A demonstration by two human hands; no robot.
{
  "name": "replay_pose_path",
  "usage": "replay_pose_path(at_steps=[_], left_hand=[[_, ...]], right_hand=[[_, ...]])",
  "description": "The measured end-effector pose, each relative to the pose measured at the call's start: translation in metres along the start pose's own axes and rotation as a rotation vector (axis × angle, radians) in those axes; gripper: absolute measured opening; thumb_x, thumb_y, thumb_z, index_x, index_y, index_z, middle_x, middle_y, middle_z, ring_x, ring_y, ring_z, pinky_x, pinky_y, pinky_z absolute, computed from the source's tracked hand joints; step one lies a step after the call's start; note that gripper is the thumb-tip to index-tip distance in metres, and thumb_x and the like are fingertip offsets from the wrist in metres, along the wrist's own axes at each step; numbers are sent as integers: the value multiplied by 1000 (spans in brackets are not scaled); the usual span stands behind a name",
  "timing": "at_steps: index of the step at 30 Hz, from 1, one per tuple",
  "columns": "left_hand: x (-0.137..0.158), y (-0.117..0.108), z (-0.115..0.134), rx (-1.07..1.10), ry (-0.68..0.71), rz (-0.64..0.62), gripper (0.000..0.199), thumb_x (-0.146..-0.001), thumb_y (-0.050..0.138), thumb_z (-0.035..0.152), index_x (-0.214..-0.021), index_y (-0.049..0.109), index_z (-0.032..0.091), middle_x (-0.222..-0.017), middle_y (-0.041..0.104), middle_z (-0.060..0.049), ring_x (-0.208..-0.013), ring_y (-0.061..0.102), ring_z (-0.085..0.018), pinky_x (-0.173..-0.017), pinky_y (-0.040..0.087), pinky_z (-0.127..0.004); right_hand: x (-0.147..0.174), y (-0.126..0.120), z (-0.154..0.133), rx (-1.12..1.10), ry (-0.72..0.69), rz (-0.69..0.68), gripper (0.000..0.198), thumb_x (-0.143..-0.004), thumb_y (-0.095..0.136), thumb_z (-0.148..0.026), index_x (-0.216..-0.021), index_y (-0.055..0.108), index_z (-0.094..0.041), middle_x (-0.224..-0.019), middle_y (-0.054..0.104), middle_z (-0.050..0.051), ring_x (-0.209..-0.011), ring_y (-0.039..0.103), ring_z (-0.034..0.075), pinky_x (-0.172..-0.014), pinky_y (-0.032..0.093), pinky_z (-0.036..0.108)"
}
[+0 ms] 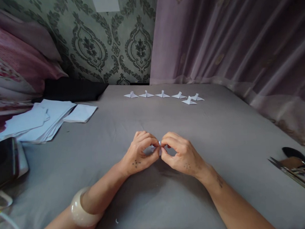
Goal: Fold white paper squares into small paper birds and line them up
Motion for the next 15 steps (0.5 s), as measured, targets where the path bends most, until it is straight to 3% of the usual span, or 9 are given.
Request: replay_pose_path(at_steps=[11, 15], left_hand=[[-1, -1, 1, 96, -70, -21, 5, -80, 55, 14, -79, 56, 19, -73, 60, -1, -72, 55, -15, -75, 40, -32], [-1, -1, 1, 170, -100, -9, 3, -81, 55, 17, -80, 56, 19, -87, 63, -5, -84, 58, -17, -82, 43, -34]], right_hand=[[-1, 1, 0, -94, -12, 25, 13, -78, 50, -9, -77, 53, -22, -74, 56, 1, -72, 53, 15, -66, 46, 28], [-2, -1, 1, -135, -23, 37, 14, -78, 49, -9, -77, 54, -22, -75, 57, 1, -73, 54, 15, -68, 46, 28]])
Point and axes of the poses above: each hand's wrist, its own x-axis away from the middle knuckle, its own y-axis out of the palm, z = x × y, the point moved 2 cm from there along -x, towards the middle knuckle
